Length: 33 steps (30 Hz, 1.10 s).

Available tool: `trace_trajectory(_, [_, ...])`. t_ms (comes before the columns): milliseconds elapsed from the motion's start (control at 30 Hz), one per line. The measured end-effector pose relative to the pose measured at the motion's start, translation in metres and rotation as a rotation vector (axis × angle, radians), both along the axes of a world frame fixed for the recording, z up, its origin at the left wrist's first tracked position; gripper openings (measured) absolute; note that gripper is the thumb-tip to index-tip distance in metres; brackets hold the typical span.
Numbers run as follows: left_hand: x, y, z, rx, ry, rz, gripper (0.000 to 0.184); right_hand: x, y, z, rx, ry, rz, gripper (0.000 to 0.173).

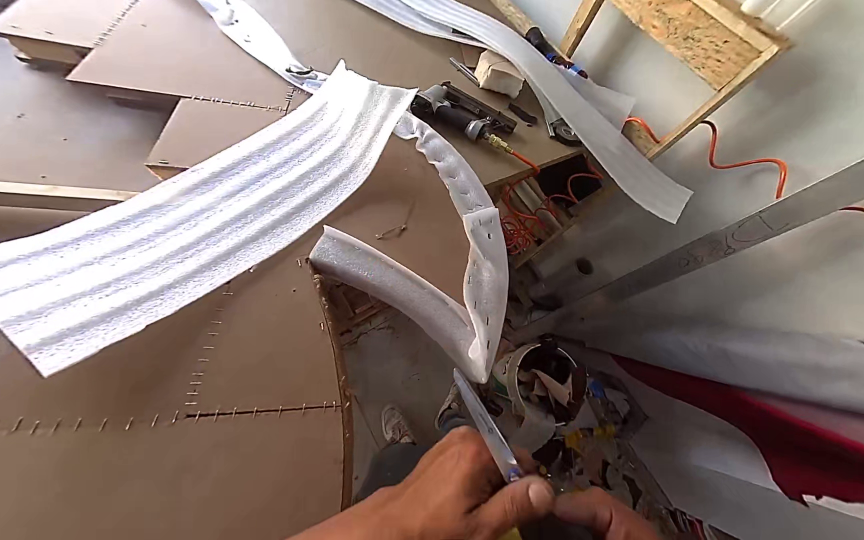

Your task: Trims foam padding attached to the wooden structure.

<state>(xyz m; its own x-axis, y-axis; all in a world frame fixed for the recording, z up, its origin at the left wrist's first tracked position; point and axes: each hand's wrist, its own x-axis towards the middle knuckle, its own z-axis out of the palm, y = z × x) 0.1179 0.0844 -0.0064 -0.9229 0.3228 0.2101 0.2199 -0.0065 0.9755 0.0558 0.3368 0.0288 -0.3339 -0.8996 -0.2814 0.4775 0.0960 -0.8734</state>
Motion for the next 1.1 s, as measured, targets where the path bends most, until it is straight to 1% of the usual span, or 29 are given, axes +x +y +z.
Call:
trace_trajectory(33, [0.004, 0.001, -0.003, -0.006, -0.011, 0.068, 0.052, 0.005, 0.0, -0.001, 0.039, 0.065, -0.092, 0.035])
trace_trajectory(67, [0.006, -0.001, -0.005, -0.06, -0.05, 0.142, 0.05, 0.009, 0.002, 0.001, 0.13, 0.227, -0.214, 0.028])
trace_trajectory(100, [0.008, -0.003, -0.004, -0.155, -0.108, 0.215, 0.051, 0.012, 0.003, 0.002, 0.242, 0.456, -0.321, 0.024])
trace_trajectory(133, [0.009, -0.004, -0.004, -0.264, -0.172, 0.264, 0.052, 0.016, 0.003, 0.004, 0.351, 0.688, -0.378, 0.023])
trace_trajectory(167, [0.009, -0.004, -0.003, -0.343, -0.233, 0.287, 0.055, 0.021, 0.001, 0.009, 0.432, 0.878, -0.381, 0.027])
trace_trajectory(200, [0.009, -0.003, -0.003, -0.392, -0.281, 0.293, 0.058, 0.028, -0.006, 0.015, 0.5, 1.031, -0.342, 0.035])
trace_trajectory(267, [0.009, 0.001, -0.003, -0.469, -0.304, 0.27, 0.06, 0.045, -0.024, 0.016, 0.675, 1.256, -0.237, 0.051])
trace_trajectory(333, [0.008, 0.005, -0.005, -0.552, -0.266, 0.256, 0.059, 0.055, -0.037, 0.009, 0.806, 1.301, -0.209, 0.057])
trace_trajectory(400, [0.007, 0.003, -0.005, -0.598, -0.252, 0.225, 0.057, 0.056, -0.042, 0.001, 0.856, 1.256, -0.197, 0.066])
trace_trajectory(433, [0.007, 0.003, -0.004, -0.612, -0.241, 0.194, 0.057, 0.057, -0.041, -0.003, 0.855, 1.253, -0.187, 0.066])
trace_trajectory(533, [0.004, 0.006, -0.002, -0.614, -0.194, 0.068, 0.057, 0.059, -0.037, -0.014, 0.858, 1.318, -0.162, 0.052])
trace_trajectory(600, [-0.001, -0.001, 0.0, -0.612, -0.181, -0.079, 0.062, 0.06, -0.032, -0.017, 0.849, 1.357, -0.183, 0.045])
trace_trajectory(633, [-0.006, -0.013, 0.007, -0.63, -0.184, -0.171, 0.062, 0.061, -0.028, -0.016, 0.85, 1.367, -0.21, 0.047])
trace_trajectory(667, [-0.013, -0.031, 0.018, -0.664, -0.178, -0.222, 0.059, 0.063, -0.024, -0.013, 0.879, 1.374, -0.243, 0.049])
trace_trajectory(700, [-0.021, -0.05, 0.03, -0.718, -0.148, -0.193, 0.05, 0.064, -0.021, -0.01, 0.931, 1.389, -0.277, 0.052])
trace_trajectory(733, [-0.029, -0.068, 0.037, -0.798, -0.042, -0.09, 0.038, 0.065, -0.019, -0.009, 0.999, 1.418, -0.303, 0.056])
trace_trajectory(767, [-0.038, -0.082, 0.038, -0.904, 0.134, 0.028, 0.027, 0.065, -0.017, -0.011, 1.061, 1.467, -0.323, 0.062])
trace_trajectory(800, [-0.052, -0.093, 0.038, -0.992, 0.313, 0.087, 0.026, 0.063, -0.018, -0.015, 1.107, 1.543, -0.336, 0.067])
trace_trajectory(833, [-0.069, -0.099, 0.038, -1.046, 0.458, 0.078, 0.034, 0.059, -0.021, -0.016, 1.142, 1.601, -0.328, 0.072])
trace_trajectory(867, [-0.085, -0.102, 0.037, -1.09, 0.572, 0.02, 0.04, 0.054, -0.027, -0.013, 1.177, 1.6, -0.283, 0.074])
trace_trajectory(900, [-0.1, -0.101, 0.036, -1.127, 0.664, -0.063, 0.039, 0.048, -0.035, -0.004, 1.23, 1.527, -0.184, 0.076])
trace_trajectory(933, [-0.113, -0.098, 0.035, -1.153, 0.732, -0.152, 0.032, 0.041, -0.044, 0.005, 1.291, 1.423, -0.075, 0.078])
trace_trajectory(967, [-0.124, -0.095, 0.034, -1.16, 0.787, -0.228, 0.02, 0.035, -0.049, 0.006, 1.331, 1.385, -0.01, 0.08])
trace_trajectory(1000, [-0.133, -0.091, 0.035, -1.167, 0.816, -0.29, 0.013, 0.03, -0.05, -0.002, 1.339, 1.445, -0.008, 0.082])
trace_trajectory(1033, [-0.14, -0.088, 0.037, -1.188, 0.809, -0.346, 0.013, 0.027, -0.048, -0.016, 1.317, 1.59, -0.072, 0.083])
trace_trajectory(1100, [-0.15, -0.082, 0.044, -1.22, 0.762, -0.43, 0.013, 0.02, -0.05, -0.027, 1.297, 1.727, -0.111, 0.084])
